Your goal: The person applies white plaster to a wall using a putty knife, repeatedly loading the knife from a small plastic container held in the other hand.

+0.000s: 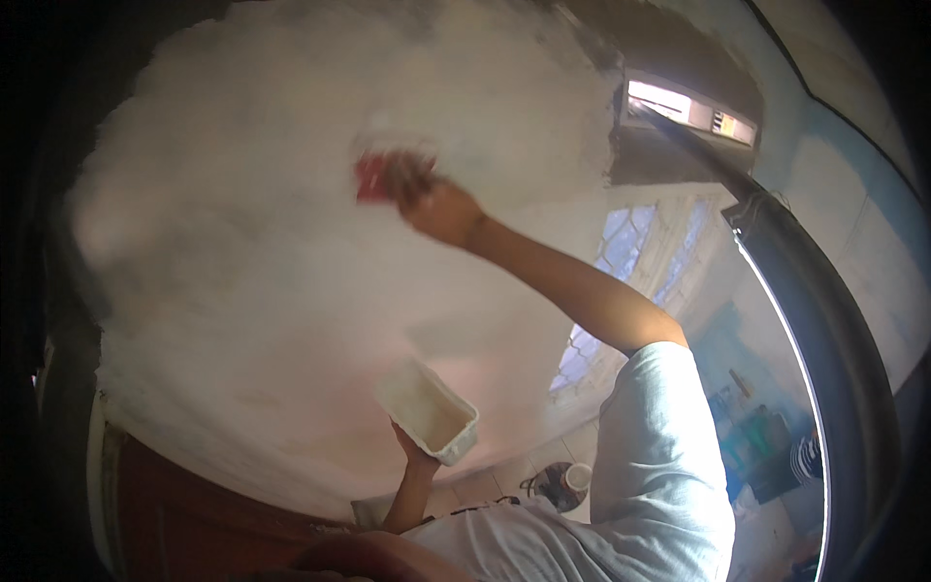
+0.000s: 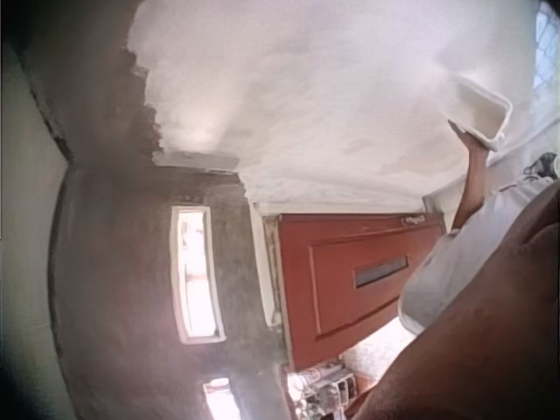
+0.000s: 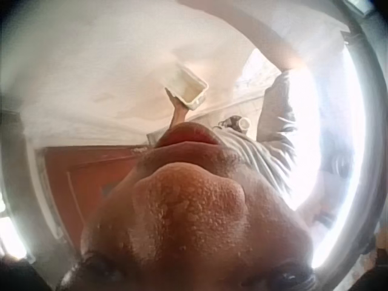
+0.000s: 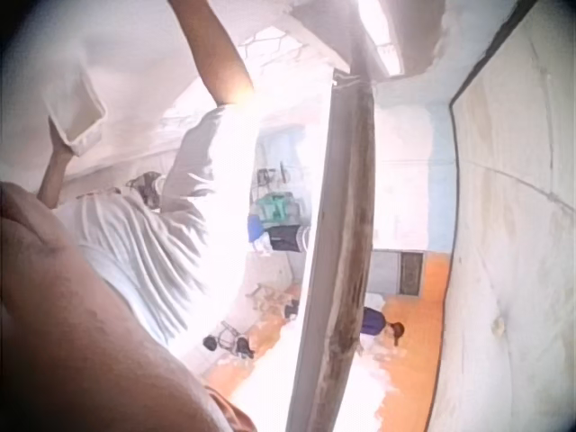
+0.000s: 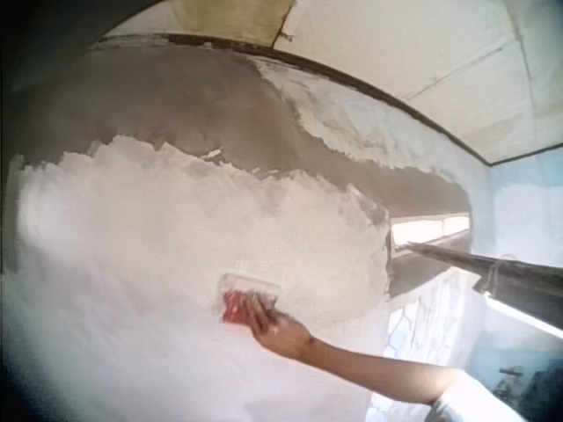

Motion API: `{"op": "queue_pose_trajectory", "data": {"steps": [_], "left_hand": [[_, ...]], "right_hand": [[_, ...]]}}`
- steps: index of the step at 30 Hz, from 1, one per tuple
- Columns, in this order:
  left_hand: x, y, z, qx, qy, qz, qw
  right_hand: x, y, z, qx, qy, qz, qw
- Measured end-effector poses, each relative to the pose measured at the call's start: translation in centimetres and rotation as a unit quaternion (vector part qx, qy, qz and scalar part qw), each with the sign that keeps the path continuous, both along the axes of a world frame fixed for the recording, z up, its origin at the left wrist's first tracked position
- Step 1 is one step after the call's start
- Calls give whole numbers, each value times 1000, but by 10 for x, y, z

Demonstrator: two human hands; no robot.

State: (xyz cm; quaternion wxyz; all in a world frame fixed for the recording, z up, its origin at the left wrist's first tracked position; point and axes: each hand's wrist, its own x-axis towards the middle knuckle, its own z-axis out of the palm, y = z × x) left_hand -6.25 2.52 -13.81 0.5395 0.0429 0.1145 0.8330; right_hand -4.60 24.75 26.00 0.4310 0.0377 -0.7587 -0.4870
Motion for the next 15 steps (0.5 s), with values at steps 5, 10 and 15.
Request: {"op": "queue_pose_trajectory", "data": {"steps": [5,10,15], "left_hand": [[8,12,15,-10,22,-24,999],[21,15,16,-20,39,-46,998],[30,21,26,-25,42,-69,996]], "right_hand": [[63,-12,-62,-242,-120,126,955],[135,34,45,-284,194,146,928],[188,146,193,-182,389,83,899]]}}
